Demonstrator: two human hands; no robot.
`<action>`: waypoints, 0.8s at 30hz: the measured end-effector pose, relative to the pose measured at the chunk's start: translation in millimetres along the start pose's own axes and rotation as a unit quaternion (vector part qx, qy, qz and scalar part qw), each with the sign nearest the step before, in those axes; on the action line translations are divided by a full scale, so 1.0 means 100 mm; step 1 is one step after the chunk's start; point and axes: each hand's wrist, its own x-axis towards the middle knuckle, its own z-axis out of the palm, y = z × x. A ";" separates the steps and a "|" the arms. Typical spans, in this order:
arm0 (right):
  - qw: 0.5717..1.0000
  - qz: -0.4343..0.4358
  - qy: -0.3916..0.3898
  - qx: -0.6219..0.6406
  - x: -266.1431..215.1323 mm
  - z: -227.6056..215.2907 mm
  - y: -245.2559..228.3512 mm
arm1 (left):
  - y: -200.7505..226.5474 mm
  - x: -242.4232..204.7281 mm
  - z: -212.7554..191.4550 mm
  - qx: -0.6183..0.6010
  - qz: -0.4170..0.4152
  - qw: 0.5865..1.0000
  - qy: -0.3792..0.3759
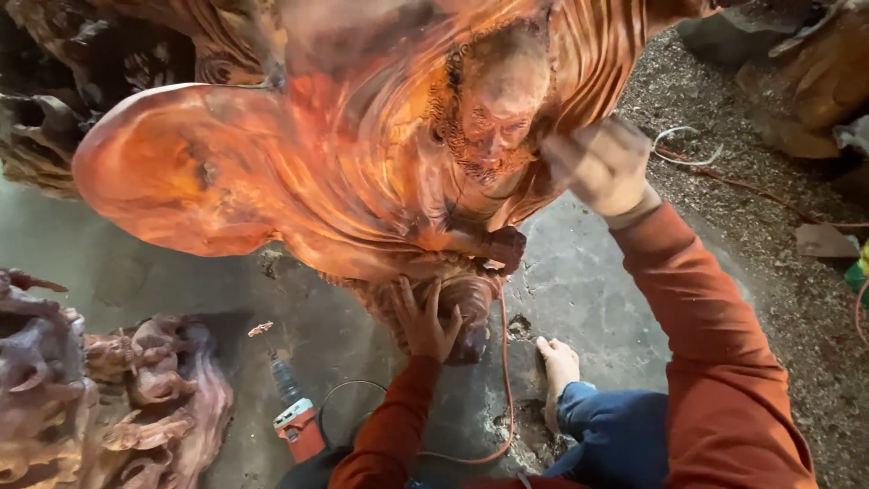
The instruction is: Polishing and sanding an intricate wood carving using a power sander and a hand cloth.
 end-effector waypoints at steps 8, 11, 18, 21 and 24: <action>0.998 -0.041 -0.017 -0.048 -0.19 0.15 0.13 | -0.05 -0.07 0.05 -0.004 0.001 1.000 -0.016; 0.996 0.080 0.005 0.028 -0.57 0.10 0.22 | -0.03 -0.10 0.03 -0.001 0.006 1.000 -0.017; 0.996 0.066 0.022 0.064 -0.07 0.19 -0.23 | 0.01 -0.02 -0.01 0.008 0.002 1.000 0.000; 0.992 0.101 0.001 0.081 0.09 0.05 -0.27 | 0.00 -0.02 0.00 0.014 -0.002 1.000 -0.003; 0.989 0.117 0.016 0.085 0.07 0.13 -0.30 | 0.02 -0.03 0.02 0.008 0.006 1.000 0.002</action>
